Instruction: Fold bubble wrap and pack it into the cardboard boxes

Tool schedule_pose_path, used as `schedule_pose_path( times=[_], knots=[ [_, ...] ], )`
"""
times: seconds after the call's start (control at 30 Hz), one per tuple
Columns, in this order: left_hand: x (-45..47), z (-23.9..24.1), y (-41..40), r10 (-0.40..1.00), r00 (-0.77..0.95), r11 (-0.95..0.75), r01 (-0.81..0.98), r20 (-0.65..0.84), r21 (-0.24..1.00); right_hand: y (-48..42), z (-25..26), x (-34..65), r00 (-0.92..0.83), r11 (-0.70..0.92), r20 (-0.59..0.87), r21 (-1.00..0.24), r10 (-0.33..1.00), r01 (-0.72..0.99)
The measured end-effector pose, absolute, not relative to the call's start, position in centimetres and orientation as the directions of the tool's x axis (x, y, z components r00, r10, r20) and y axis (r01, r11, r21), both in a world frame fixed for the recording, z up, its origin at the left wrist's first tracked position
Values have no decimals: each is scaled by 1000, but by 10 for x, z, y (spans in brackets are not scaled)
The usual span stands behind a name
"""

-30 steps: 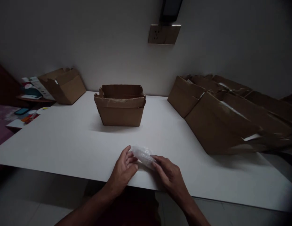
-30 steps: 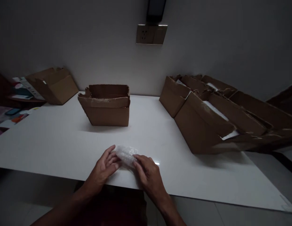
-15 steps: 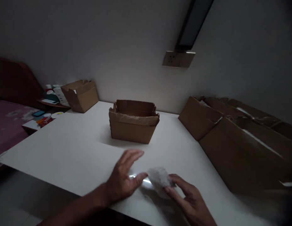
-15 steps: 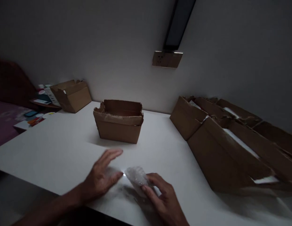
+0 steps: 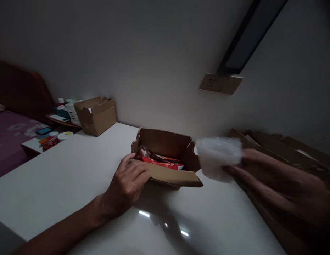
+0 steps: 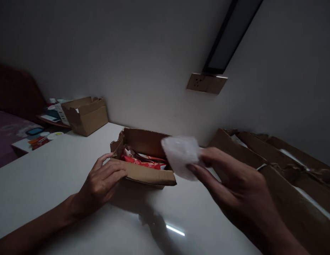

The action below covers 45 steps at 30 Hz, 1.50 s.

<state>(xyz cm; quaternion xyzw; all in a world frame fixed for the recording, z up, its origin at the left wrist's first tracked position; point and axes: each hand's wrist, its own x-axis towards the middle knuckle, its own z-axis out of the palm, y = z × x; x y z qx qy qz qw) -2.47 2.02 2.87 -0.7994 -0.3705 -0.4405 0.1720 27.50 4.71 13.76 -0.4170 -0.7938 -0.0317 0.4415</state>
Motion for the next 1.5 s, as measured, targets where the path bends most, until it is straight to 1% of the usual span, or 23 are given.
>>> schedule_pose_path(
  times=[0.07,0.1,0.13,0.2,0.27,0.33,0.43,0.53,0.6,0.7,0.77,0.83,0.9,0.93,0.97,1.0,1.07,1.1,1.13,1.2,1.27,1.37,1.5],
  knots=[
    [-25,29,22,438,321,-676,733,839,72,72,144,251,-446,734,658,-251,607,631],
    [-25,30,24,442,315,-678,730,840,83,84,144,239,-541,767,597,-213,593,605],
    [-25,31,27,446,310,-680,727,840,93,96,143,226,-632,791,514,-170,580,587],
    [-26,31,30,453,307,-684,722,837,105,117,136,200,-775,820,289,-72,562,567],
    [-26,31,33,465,306,-687,716,831,121,132,127,179,-821,822,52,25,568,570],
    [-27,31,33,478,307,-690,711,823,136,142,118,163,-784,788,-92,128,614,603],
    [-28,32,34,477,317,-694,708,820,130,146,108,153,-722,729,-132,242,679,641],
    [-29,34,37,463,330,-702,703,823,113,145,103,151,-741,732,-80,258,667,631],
    [-28,35,38,467,341,-704,702,816,109,144,101,151,-753,743,-78,255,653,619],
    [-26,34,39,476,356,-692,716,804,93,144,105,153,-755,755,-90,196,649,625],
    [-27,34,36,461,334,-670,738,822,77,143,114,164,-757,754,-36,136,652,643],
    [-31,34,31,427,275,-639,766,862,72,136,123,190,-739,740,110,43,665,672],
    [-40,31,26,408,182,-599,793,895,112,123,127,227,-637,707,364,-88,679,702],
    [-46,27,25,425,122,-577,800,897,165,115,126,247,-538,683,497,-165,681,711],
    [-52,22,25,471,54,-552,796,880,247,106,121,266,-412,645,600,-241,686,725],
    [-59,15,26,548,-18,-520,776,836,357,97,112,282,-304,601,641,-311,704,737],
    [-69,-2,34,742,-118,-428,674,660,602,82,87,299,-185,525,614,-437,768,731],
    [-72,-11,40,827,-127,-376,599,548,707,78,71,299,-177,501,566,-490,805,713],
    [-72,-19,47,892,-109,-327,517,439,791,75,55,294,-194,487,512,-535,837,690],
    [-68,-28,61,954,-66,-249,364,291,898,77,28,273,-250,471,416,-604,874,643],
    [-55,-29,73,972,-74,-196,255,222,947,83,14,254,-261,449,370,-647,892,616],
    [-25,-21,79,973,-122,-175,173,198,969,83,14,253,-166,378,357,-686,919,622],
    [15,-8,66,967,6,-254,105,255,961,50,31,290,14,265,368,-694,930,670]
  ],
)
